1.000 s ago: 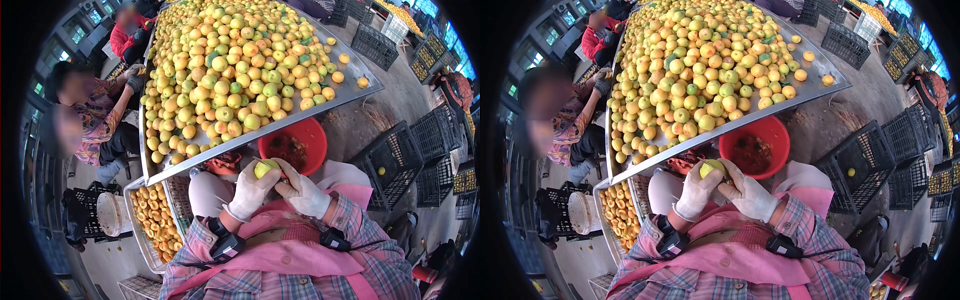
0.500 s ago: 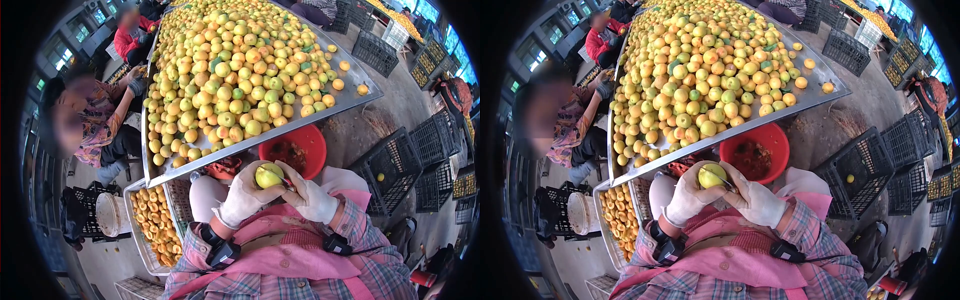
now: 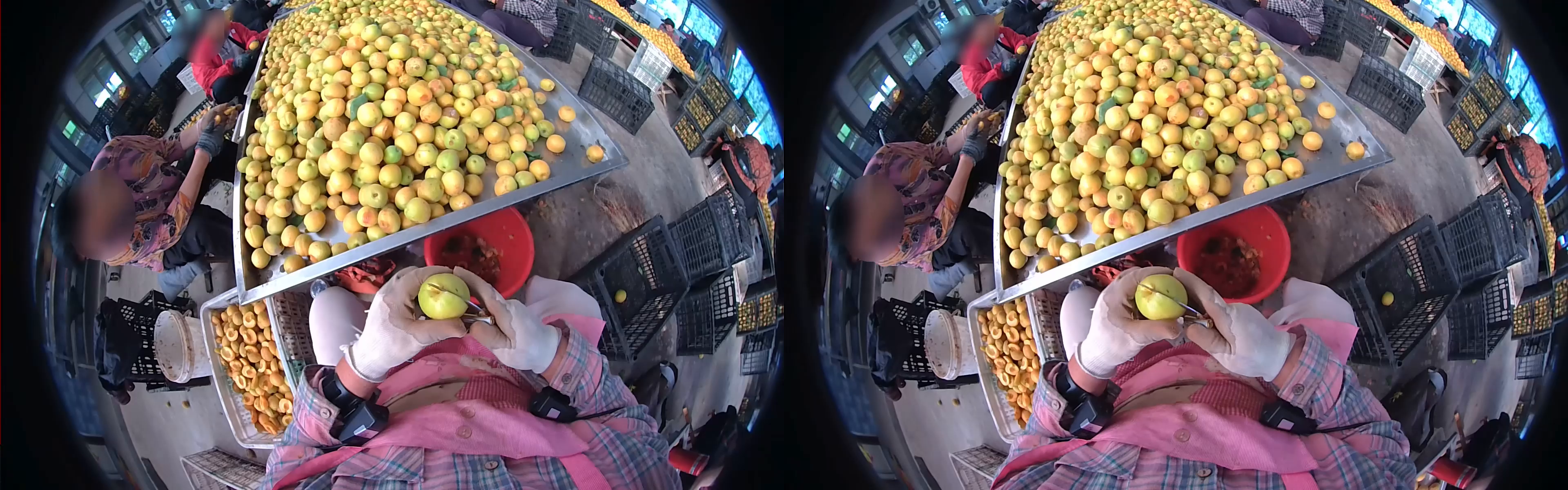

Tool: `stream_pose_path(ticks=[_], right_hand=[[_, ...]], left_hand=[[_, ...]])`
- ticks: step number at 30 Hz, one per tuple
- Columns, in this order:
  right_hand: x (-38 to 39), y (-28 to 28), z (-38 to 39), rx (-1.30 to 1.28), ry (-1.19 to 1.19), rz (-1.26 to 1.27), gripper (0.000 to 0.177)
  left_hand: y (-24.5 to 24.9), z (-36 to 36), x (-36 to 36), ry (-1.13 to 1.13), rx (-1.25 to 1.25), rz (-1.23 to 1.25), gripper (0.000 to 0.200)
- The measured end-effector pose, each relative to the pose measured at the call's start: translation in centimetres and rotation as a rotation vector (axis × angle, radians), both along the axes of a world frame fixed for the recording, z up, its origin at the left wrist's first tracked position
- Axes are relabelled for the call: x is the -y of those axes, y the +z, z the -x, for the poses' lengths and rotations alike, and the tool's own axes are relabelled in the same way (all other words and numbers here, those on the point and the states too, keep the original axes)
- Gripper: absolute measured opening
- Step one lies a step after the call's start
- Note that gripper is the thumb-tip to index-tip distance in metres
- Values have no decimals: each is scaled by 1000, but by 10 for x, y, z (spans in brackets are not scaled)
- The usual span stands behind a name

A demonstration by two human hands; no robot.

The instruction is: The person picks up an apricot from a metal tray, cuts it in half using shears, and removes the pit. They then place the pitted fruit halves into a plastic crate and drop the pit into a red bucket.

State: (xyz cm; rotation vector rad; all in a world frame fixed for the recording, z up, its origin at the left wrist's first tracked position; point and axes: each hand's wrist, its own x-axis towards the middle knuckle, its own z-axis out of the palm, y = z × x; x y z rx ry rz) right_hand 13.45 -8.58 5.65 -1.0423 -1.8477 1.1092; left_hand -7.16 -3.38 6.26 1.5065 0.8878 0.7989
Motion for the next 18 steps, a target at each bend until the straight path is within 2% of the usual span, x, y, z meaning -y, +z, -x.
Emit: stream_pose_path(ticks=[2,6,9,11,12,14,15,17,18], right_hand=[[-1,-3,-5,26,48,23,65],[-3,-15,-5,67,37,-2,63],[-2,-15,-2,90,48,95,61],[-2,-8,4,-30,19,-16,60],[-2,-13,5,-32,17,-17,60],[-1,-24,9,-217,-11,95,58],[-1,-22,8,-218,-9,92,58],[3,-15,5,-182,18,288,62],[4,-21,6,-186,20,293,62]], left_hand=[[12,5,-4,-22,-217,-282,64],[25,10,-10,-64,-341,-299,62],[27,12,-14,-143,-418,-275,59],[16,13,-16,-167,-237,-138,62],[8,11,-17,-170,-239,-139,62],[-11,2,-14,-54,77,39,67],[-16,0,-11,-52,75,36,67],[-23,-4,-5,-60,177,96,71],[-20,-8,-2,-105,305,221,71]])
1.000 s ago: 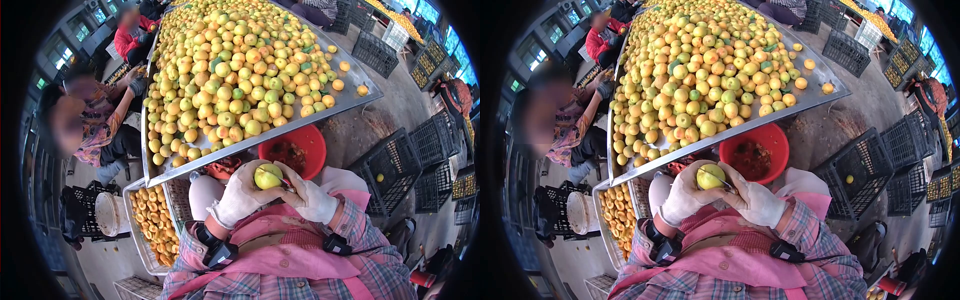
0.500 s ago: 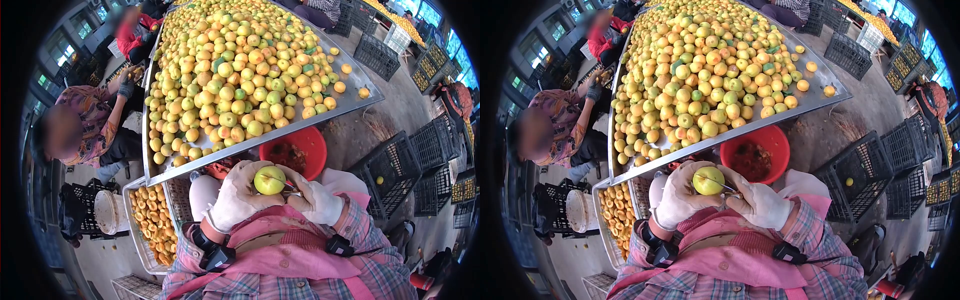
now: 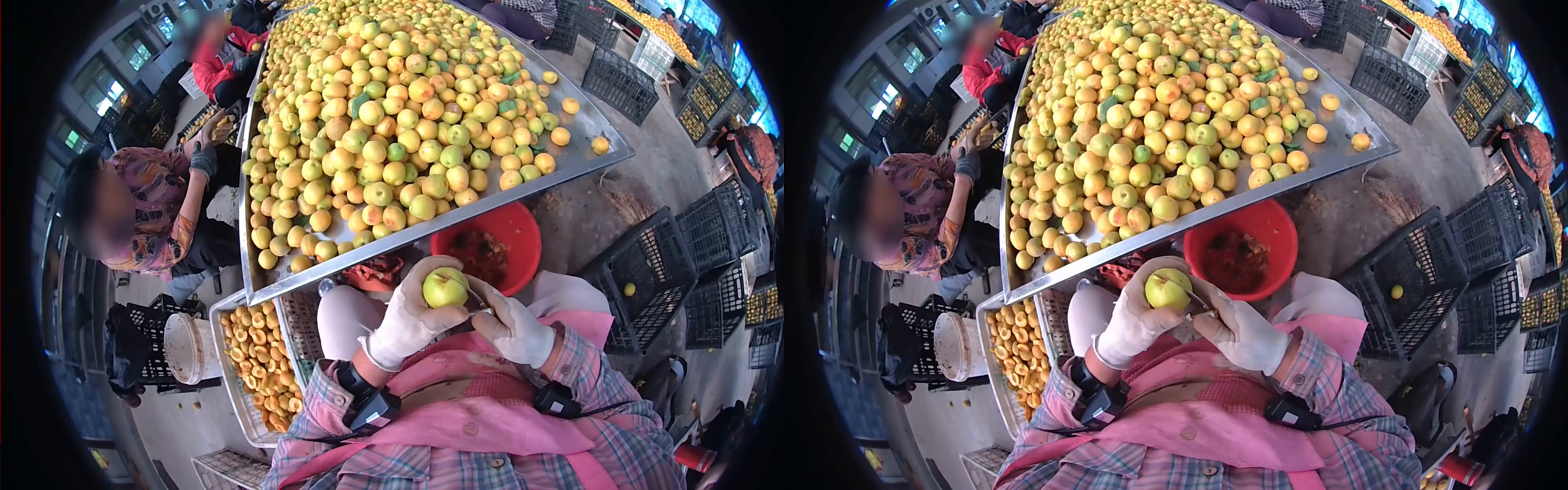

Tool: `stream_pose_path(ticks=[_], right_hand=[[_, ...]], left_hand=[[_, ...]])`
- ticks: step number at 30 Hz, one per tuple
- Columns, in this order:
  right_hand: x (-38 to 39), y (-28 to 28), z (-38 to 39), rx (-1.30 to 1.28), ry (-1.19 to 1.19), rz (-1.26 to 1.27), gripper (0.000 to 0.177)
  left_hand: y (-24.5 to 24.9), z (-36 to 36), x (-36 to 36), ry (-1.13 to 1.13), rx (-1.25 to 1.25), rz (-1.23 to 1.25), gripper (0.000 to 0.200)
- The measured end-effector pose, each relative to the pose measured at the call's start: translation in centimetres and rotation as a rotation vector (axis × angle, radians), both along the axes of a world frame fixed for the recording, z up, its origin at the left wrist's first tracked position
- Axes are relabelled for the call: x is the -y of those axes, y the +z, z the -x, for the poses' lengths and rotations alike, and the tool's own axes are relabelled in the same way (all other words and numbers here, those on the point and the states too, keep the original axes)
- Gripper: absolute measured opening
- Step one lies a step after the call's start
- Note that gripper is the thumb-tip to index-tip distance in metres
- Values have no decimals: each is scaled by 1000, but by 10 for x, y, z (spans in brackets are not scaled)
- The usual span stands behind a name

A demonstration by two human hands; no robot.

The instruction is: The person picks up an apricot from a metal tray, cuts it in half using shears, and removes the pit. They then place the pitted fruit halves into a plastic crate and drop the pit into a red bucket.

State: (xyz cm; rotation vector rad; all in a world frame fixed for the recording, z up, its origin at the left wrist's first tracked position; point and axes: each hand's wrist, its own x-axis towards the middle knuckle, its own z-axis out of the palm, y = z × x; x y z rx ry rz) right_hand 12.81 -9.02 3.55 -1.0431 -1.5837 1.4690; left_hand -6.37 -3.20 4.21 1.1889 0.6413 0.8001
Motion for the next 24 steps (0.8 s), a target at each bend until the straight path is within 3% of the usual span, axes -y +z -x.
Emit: stream_pose_path(ticks=[4,6,8,9,11,15,16,24], right_hand=[[3,-14,3,-84,-54,-44,57],[3,-12,8,-120,-74,-4,56],[3,-7,12,-285,-87,299,55],[2,-1,12,-290,-105,302,55],[1,11,10,-275,-103,564,51],[3,2,7,-111,-37,385,48],[2,-37,9,-44,-37,62,50],[8,-48,13,-94,4,-21,48]], left_hand=[[-13,-10,6,2,60,-11,61],[-25,-20,12,135,153,15,51],[-28,-21,17,166,141,68,49],[-29,-23,18,206,132,116,47],[-28,-15,13,108,84,142,53],[-33,-2,8,16,34,157,61],[-35,-1,8,-7,19,142,68],[-38,2,-2,-158,115,171,73]])
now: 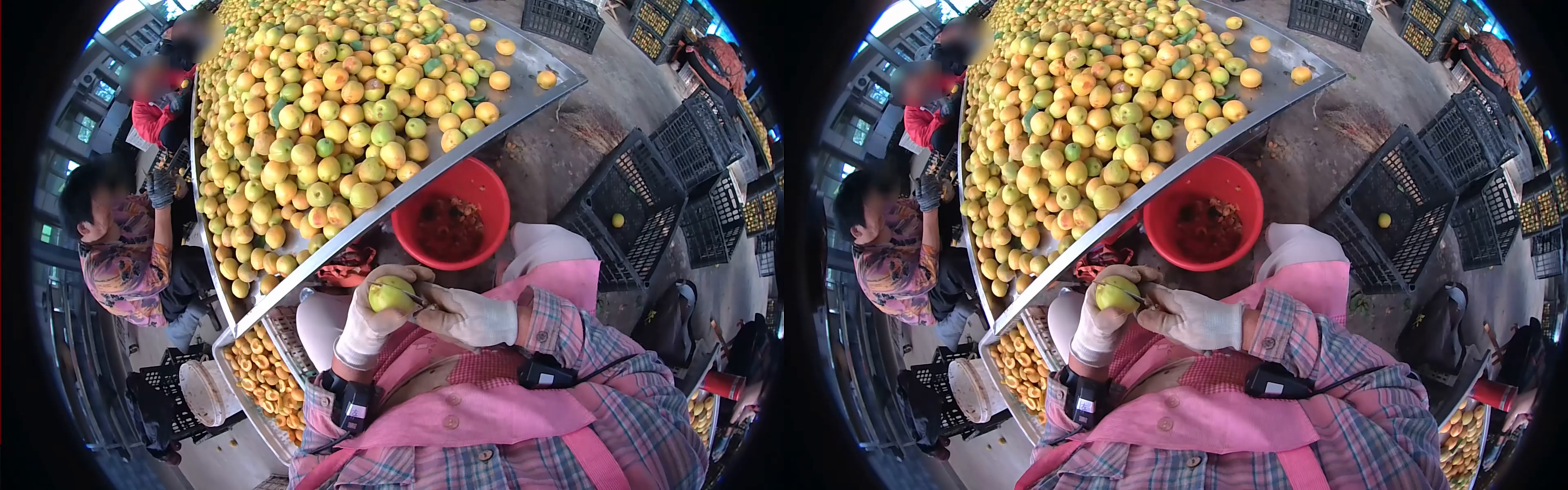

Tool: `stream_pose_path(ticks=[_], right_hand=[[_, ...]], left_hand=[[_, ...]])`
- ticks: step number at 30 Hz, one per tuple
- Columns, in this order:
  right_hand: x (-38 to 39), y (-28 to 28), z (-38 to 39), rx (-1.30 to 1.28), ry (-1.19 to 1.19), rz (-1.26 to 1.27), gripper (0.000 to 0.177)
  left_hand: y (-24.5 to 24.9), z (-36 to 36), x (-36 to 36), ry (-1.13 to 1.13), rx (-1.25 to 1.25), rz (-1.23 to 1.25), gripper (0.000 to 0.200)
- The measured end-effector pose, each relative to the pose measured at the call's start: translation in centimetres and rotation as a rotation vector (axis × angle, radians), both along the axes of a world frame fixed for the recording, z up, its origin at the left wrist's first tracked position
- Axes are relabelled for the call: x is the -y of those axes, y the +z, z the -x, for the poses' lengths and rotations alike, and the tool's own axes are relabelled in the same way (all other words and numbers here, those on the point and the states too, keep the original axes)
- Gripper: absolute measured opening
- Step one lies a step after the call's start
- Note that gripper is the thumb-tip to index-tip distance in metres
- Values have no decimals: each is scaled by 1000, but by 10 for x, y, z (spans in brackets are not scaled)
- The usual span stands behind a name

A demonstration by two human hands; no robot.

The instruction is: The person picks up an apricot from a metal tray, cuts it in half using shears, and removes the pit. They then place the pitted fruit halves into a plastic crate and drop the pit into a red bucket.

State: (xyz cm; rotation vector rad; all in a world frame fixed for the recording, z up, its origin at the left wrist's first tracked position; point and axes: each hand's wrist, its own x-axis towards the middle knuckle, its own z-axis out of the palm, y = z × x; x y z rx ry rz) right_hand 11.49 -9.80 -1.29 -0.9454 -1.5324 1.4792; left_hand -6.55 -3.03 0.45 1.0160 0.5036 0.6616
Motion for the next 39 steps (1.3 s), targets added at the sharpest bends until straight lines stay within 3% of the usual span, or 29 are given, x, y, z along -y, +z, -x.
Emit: stream_pose_path(ticks=[2,4,8,10,13,17,19,20,24,27,28,30,33,37,39], right_hand=[[-1,13,-4,-25,-26,-60,46],[-6,38,-21,-135,239,689,45],[-7,38,-24,-75,311,688,46],[2,49,-9,-91,-146,261,40],[3,25,-7,-9,-237,54,42],[3,30,-11,-117,-161,197,39],[-2,34,-17,127,-158,-177,37],[-4,40,-19,135,-147,-242,36],[0,43,-19,292,-155,-276,36],[3,51,-10,101,-198,-244,36],[4,54,-8,101,-218,-185,36],[4,61,-4,81,-264,-64,34],[-3,49,-9,30,-224,94,35],[-11,62,-16,58,-181,158,39],[-12,75,-18,-185,-61,680,43]], left_hand=[[-2,0,-5,-25,1,-12,73],[1,-1,-8,-50,3,-28,74],[6,-5,-6,-68,53,68,76],[3,-10,-3,18,52,43,78],[21,-11,3,79,-47,-3,71],[23,-6,1,54,-154,-194,56],[31,-6,-3,29,-144,-240,52],[40,-7,-2,6,-151,-243,51],[58,-8,-1,-25,-199,-354,47],[60,-9,2,-14,-202,-376,43],[56,-13,6,-13,-199,-376,43],[45,-25,18,251,-99,-43,40],[33,-29,12,260,-28,-65,40],[29,-20,2,105,71,-102,60],[17,-20,-1,83,37,-120,72]])
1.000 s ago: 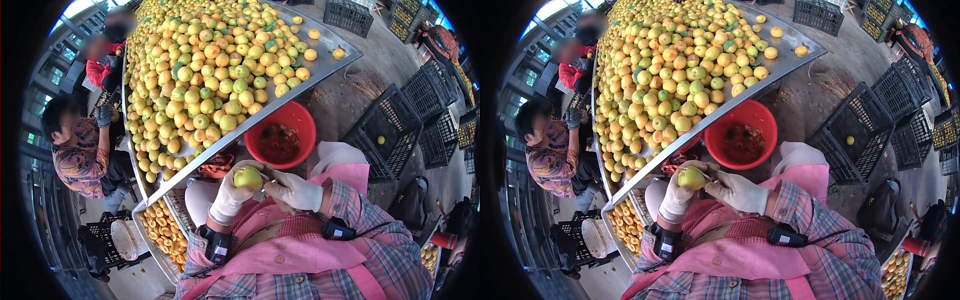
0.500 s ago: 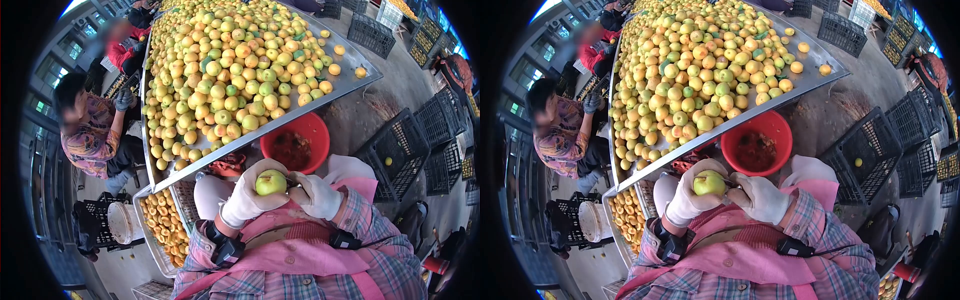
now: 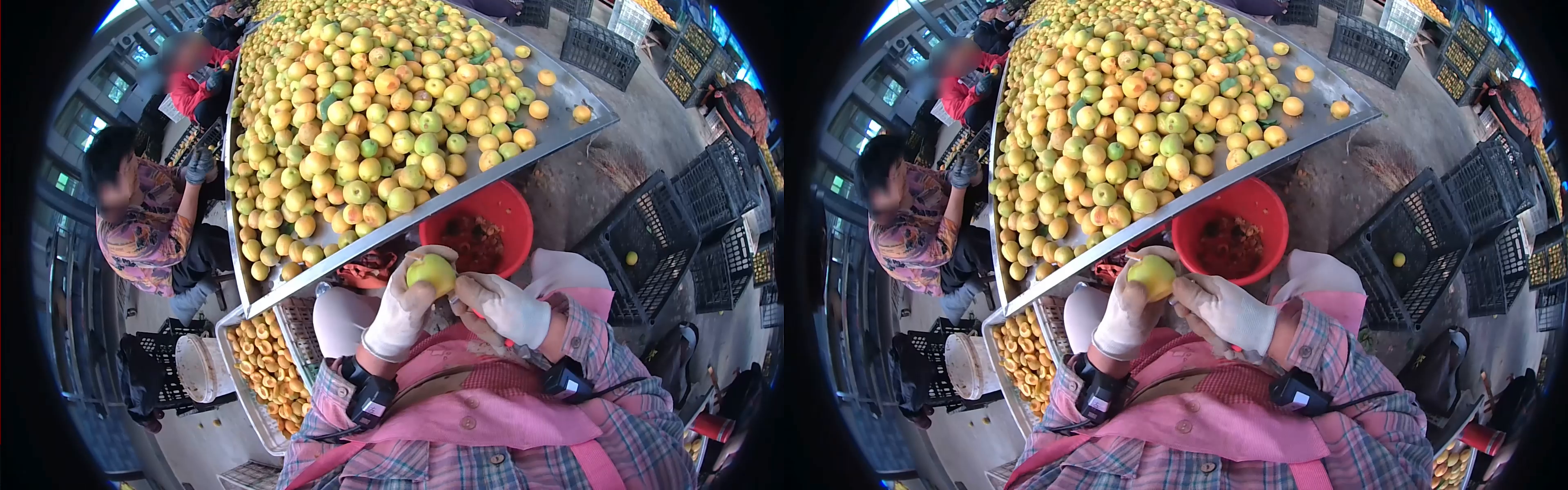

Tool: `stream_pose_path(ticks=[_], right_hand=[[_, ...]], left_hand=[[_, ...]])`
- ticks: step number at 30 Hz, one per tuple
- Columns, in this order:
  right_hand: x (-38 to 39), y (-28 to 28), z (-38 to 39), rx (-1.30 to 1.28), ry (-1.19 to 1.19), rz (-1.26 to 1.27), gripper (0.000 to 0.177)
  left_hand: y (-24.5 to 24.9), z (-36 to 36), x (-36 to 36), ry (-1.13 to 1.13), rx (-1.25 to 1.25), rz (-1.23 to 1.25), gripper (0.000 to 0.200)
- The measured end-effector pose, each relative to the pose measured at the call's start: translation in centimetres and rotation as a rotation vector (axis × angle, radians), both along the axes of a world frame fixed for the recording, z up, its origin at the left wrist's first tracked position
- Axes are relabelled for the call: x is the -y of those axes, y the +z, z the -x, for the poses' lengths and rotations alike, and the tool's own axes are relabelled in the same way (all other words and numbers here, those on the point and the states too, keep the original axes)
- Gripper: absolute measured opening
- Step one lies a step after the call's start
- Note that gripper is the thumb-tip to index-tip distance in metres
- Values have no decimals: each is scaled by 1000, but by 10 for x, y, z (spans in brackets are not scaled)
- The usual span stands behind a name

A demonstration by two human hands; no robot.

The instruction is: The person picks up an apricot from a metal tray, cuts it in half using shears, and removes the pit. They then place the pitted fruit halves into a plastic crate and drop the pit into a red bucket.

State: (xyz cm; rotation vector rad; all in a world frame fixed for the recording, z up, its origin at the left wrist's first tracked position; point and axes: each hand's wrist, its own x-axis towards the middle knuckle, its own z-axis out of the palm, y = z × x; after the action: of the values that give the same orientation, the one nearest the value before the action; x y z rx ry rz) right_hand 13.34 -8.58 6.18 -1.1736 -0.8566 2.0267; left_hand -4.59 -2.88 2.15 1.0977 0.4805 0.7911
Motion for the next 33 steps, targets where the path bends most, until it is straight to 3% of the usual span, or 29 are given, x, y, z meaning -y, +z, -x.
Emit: stream_pose_path(ticks=[4,6,10,13,16,19,23,25,33], right_hand=[[1,-8,7,-3,-44,12,43],[4,-5,9,-135,-91,77,43],[3,-9,4,-168,-54,84,42],[4,-8,2,-40,-65,14,42],[8,-8,-3,-193,-97,160,43],[12,-7,-7,-192,-51,104,44],[16,-21,-5,-174,50,-69,46],[17,-14,0,-117,-55,-96,48],[22,-10,4,-94,-42,-145,48]], left_hand=[[-7,-9,5,108,-23,65,69],[-6,-16,11,223,-56,87,64],[-15,-15,8,241,-78,31,58],[-2,-5,2,73,-100,-25,56],[13,1,5,8,-92,-76,57],[29,6,7,-123,-78,109,60],[28,6,11,-69,-171,-76,61],[30,3,9,-11,-242,-135,60],[41,10,10,-105,-141,66,57]])
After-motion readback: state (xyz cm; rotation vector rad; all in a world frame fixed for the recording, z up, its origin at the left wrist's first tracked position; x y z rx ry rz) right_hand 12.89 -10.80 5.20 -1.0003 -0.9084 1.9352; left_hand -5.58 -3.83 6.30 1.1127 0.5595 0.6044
